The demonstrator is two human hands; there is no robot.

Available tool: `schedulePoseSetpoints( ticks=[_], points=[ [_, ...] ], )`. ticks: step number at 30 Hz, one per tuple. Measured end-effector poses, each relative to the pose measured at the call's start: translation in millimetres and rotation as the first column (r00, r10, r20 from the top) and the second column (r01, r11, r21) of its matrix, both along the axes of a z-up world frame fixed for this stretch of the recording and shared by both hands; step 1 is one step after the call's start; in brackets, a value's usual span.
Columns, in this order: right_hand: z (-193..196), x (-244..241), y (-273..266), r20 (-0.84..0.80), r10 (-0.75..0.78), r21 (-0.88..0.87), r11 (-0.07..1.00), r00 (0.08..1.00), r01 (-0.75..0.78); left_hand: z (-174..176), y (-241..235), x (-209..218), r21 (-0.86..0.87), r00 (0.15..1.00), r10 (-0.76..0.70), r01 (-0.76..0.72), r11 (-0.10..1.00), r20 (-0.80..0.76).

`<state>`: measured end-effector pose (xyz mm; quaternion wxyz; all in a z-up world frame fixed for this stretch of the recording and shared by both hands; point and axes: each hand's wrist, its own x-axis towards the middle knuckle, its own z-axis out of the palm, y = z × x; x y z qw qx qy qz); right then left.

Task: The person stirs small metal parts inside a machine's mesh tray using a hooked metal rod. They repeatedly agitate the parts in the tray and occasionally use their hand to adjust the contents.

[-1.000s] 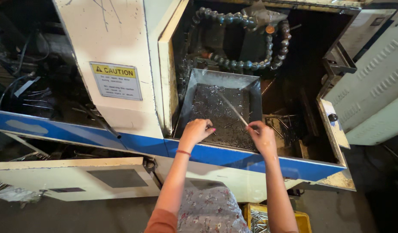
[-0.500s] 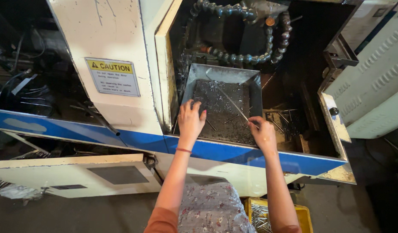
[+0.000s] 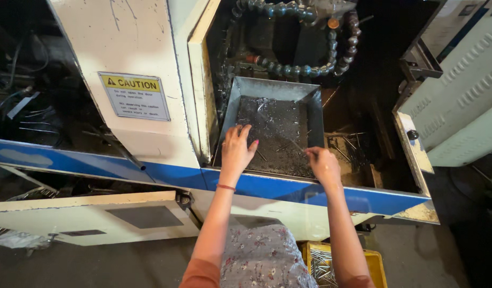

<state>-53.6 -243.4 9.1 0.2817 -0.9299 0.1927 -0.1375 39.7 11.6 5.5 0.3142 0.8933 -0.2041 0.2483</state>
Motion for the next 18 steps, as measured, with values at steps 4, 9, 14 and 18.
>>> schedulePoseSetpoints(
  ticks=[4, 9, 14, 18],
  points=[
    [1, -5, 0, 0.096, 0.029, -0.020, 0.999, 0.995, -0.027, 1, 0, -1, -0.008, 1.000, 0.003, -0.003, 1.000, -0.029],
    [5, -9, 2, 0.158, 0.029, 0.055, 0.998, 0.987, -0.038, 0, 0, -1, -0.003, 1.000, 0.008, -0.008, 1.000, -0.007],
    [1, -7, 4, -0.008, 0.100, -0.085, 0.991, 0.995, -0.100, -4, -1, 4, 0.021, 0.999, -0.007, 0.008, 1.000, -0.048],
    [-6, -4, -1, -0.058, 0.105, -0.096, 0.989, 0.993, -0.110, -8, 0, 6, -0.021, 0.998, -0.008, 0.006, 1.000, -0.065]
  ],
)
